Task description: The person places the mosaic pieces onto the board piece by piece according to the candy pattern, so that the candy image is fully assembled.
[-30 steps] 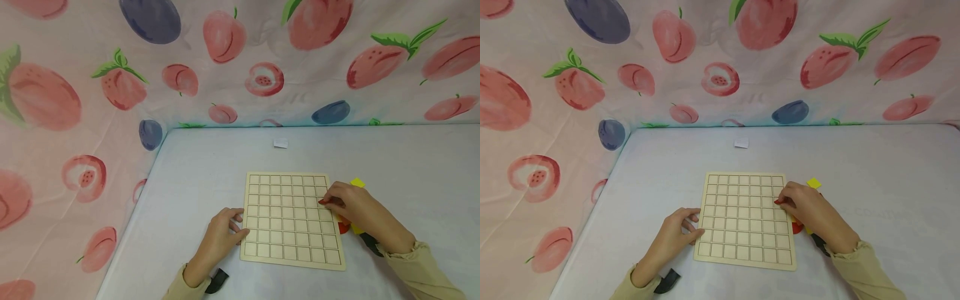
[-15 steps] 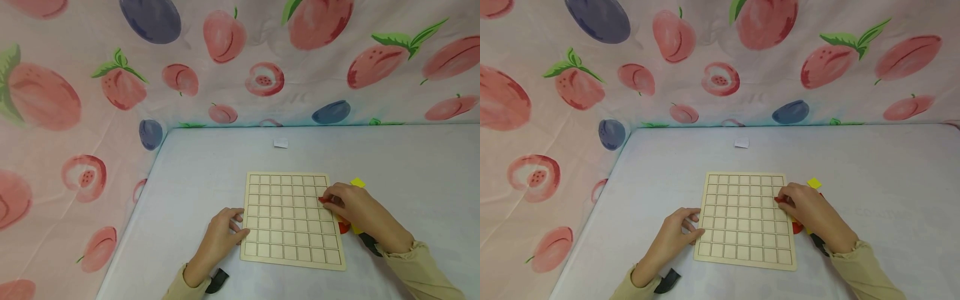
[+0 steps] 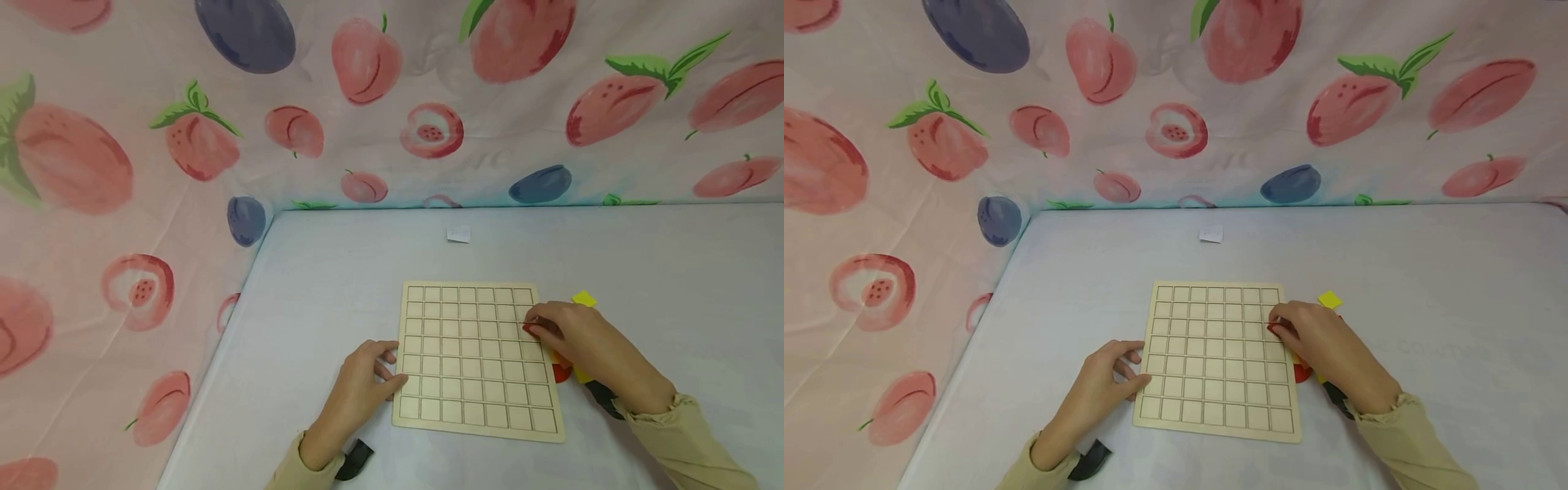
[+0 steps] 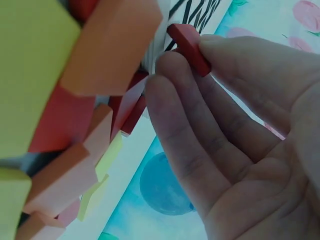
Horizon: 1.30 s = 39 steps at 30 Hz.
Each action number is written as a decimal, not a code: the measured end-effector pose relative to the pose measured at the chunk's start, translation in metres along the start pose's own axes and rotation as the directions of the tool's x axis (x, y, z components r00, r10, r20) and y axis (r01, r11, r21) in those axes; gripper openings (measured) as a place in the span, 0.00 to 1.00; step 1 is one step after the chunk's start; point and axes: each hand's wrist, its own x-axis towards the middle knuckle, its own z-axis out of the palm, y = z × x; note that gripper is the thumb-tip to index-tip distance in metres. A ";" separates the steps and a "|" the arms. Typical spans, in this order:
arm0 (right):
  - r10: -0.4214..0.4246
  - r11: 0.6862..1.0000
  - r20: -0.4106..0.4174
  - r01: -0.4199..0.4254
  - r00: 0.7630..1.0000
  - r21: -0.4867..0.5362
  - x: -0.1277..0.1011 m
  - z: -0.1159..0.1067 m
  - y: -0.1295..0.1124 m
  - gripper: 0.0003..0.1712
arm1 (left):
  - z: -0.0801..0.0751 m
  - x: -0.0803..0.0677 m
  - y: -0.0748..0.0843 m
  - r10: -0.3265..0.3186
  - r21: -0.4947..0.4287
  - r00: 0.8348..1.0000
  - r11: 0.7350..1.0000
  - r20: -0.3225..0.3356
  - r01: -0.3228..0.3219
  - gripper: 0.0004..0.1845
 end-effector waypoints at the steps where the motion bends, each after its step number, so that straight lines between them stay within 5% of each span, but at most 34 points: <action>1: 0.007 1.000 0.005 -0.007 1.000 0.004 0.000 0.000 0.000 0.07 | 0.000 0.000 0.000 -0.006 0.000 1.000 1.000 0.001 0.006 0.27; 13: 0.048 0.997 0.026 -0.049 0.999 0.054 0.001 -0.002 0.002 0.04 | 0.000 0.000 -0.001 0.003 0.012 1.000 1.000 -0.008 -0.003 0.27; 22: 0.004 1.000 -0.014 -0.004 1.000 0.016 0.001 0.000 0.004 0.05 | 0.001 -0.001 0.001 0.003 0.004 1.000 1.000 -0.011 -0.003 0.27; 39: -0.073 0.996 0.031 0.071 0.997 0.058 0.002 0.000 0.008 0.08 | 0.000 0.000 0.001 0.000 0.002 1.000 1.000 -0.008 0.000 0.27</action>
